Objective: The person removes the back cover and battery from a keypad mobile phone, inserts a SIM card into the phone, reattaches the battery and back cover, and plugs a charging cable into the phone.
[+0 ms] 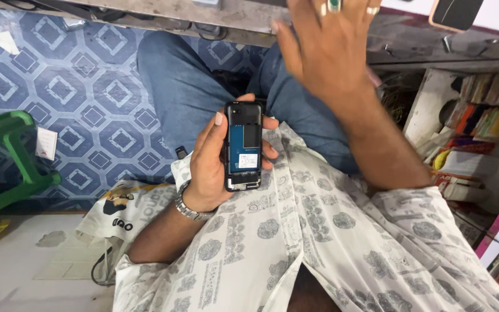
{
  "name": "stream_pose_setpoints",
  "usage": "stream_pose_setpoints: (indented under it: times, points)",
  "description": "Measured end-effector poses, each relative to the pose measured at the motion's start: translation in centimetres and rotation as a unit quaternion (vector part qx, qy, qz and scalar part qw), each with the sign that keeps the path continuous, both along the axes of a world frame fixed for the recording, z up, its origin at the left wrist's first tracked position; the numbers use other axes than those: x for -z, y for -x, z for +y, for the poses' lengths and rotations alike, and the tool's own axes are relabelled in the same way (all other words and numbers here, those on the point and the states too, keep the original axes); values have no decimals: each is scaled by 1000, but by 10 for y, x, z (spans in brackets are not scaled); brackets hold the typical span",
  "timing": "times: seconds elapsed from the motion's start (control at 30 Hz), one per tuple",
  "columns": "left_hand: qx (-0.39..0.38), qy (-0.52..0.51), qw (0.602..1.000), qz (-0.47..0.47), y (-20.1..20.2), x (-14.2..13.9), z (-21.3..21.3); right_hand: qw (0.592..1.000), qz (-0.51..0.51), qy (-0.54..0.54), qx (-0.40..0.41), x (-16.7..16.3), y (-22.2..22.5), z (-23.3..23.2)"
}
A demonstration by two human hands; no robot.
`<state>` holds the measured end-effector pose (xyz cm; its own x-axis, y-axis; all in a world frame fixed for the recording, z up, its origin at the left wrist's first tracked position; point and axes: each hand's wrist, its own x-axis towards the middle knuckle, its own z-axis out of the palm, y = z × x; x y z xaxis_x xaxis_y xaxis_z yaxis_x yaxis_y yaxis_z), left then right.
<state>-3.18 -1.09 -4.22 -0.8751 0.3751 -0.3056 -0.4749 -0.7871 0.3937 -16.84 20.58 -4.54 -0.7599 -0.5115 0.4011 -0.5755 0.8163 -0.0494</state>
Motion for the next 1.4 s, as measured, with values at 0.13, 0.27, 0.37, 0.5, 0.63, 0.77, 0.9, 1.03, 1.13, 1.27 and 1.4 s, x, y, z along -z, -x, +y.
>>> stream_pose_setpoints:
  times: [0.13, 0.27, 0.37, 0.5, 0.63, 0.77, 0.9, 1.03, 1.13, 1.27, 1.4]
  points:
    - [-23, 5, 1000, 9, 5, -14, -9, 992, -113, 19, 46, 8, 37, -19]
    - [-43, 20, 999, 12, 20, -24, -17, 999, 16, -30, 19, 5, 49, -27]
    - [-50, 15, 999, 8, 31, -31, -23, 998, 60, -28, -7, 1, 48, -25]
    - [-42, 11, 999, 11, 43, -40, -27, 998, 58, 0, -37, 2, 49, -21]
    - [-38, 1, 999, 24, 56, -48, -31, 999, 8, 45, 2, -9, 63, -24]
    - [-56, -3, 997, 60, 67, -50, -28, 979, 57, 194, 12, -64, 59, -32]
    - [-119, 2, 990, 77, 75, -47, -21, 992, 34, 109, -51, -113, 12, -39]
    - [-150, -21, 985, 86, 78, -44, -18, 872, 75, 384, -296, -98, -15, -67]
    - [-147, -44, 984, 88, 79, -45, -14, 930, -17, 178, -321, -98, -26, -62]
    - [-132, -35, 987, 89, 79, -46, -13, 935, -19, 170, -310, -88, -35, -56]
    - [-131, -32, 987, 92, 79, -47, -15, 940, -26, 177, -290, -81, -36, -58]
